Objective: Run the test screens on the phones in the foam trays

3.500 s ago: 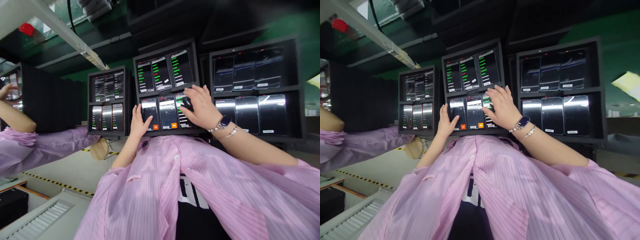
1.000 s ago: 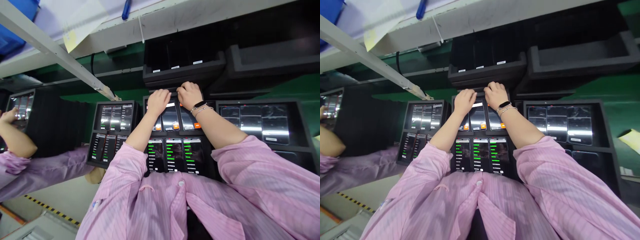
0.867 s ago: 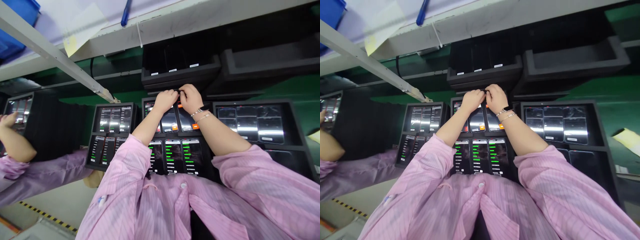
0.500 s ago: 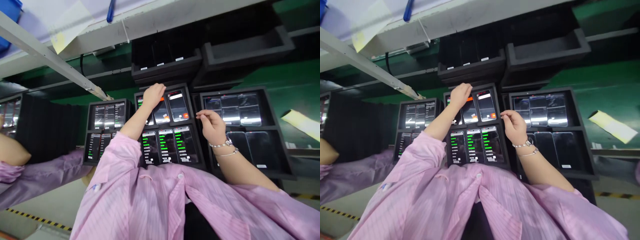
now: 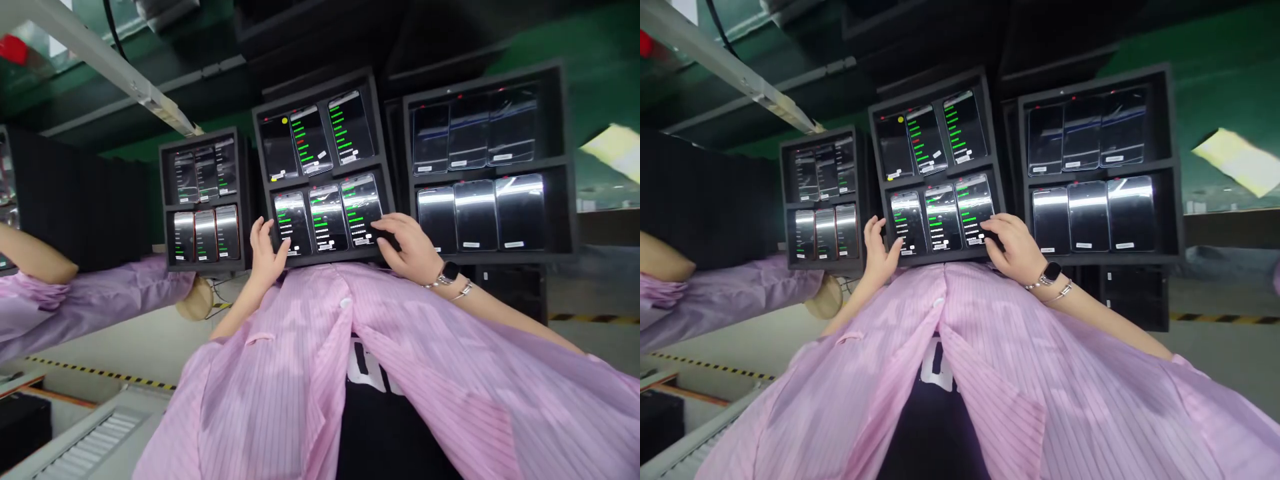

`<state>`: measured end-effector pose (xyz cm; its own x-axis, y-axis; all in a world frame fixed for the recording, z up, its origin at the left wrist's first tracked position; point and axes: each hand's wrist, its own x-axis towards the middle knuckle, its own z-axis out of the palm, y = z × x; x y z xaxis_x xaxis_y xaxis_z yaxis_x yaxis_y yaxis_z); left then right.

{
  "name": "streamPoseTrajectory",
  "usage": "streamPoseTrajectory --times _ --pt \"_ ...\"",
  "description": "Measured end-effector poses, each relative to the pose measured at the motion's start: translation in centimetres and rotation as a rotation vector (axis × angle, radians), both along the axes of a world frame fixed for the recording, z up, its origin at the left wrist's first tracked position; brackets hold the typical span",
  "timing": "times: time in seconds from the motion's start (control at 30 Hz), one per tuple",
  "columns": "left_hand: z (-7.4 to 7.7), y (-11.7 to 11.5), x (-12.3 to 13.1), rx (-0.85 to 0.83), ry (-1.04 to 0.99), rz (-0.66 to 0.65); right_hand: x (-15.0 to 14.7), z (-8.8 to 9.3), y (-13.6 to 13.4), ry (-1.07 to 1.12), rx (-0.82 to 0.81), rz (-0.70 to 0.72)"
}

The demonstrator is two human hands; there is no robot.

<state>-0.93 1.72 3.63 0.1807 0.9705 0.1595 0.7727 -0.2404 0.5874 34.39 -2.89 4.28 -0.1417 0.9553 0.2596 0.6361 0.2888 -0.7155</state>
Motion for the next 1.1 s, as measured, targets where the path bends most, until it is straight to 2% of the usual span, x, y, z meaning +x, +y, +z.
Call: streamPoseTrajectory --times 0.07,0.13,0.2,0.3,0.47,0.57,0.77,0.87,0.97,1.03,1.1 --pt "-1.5 -1.7 0.5 -0.050 -0.032 0.038 -0.1 -1.0 -0.3 -0.010 0.020 0.014" --pt "-2.6 -2.4 1.1 -0.090 -0.056 0.048 -0.2 -1.7 -0.5 -0.021 0.044 0.023" --pt "-3.1 -2.6 1.5 -0.110 -0.066 0.053 -0.2 -2.3 -0.5 -0.031 0.069 0.040" --pt "-3.1 -2.2 1.5 -0.122 -0.060 0.042 -0.4 -3.0 -0.5 -0.051 0.074 0.066" --pt "-2.6 0.5 1.2 -0.123 -0.054 -0.002 -1.0 -3.9 -0.3 -0.088 0.121 0.049" --pt "-2.8 2.4 1.4 -0.137 -0.062 0.019 -1.5 -4.2 -0.4 -0.100 0.144 0.014" --pt "-3.4 4.7 1.1 -0.137 -0.076 0.035 -2.4 -4.3 -0.4 -0.084 0.189 -0.080" --pt "-2.3 8.5 0.8 -0.061 0.000 0.020 -2.6 -4.5 -0.4 -0.096 0.204 -0.083" --pt "-0.3 15.1 1.1 0.005 0.122 -0.061 -2.8 -4.8 -0.3 -0.123 0.201 -0.080" --pt "1.0 19.4 1.9 -0.018 0.208 -0.141 -2.8 -5.0 -0.4 -0.145 0.194 -0.085" --pt "1.8 22.7 2.9 -0.092 0.305 -0.190 -2.9 -5.2 -0.4 -0.166 0.193 -0.088"
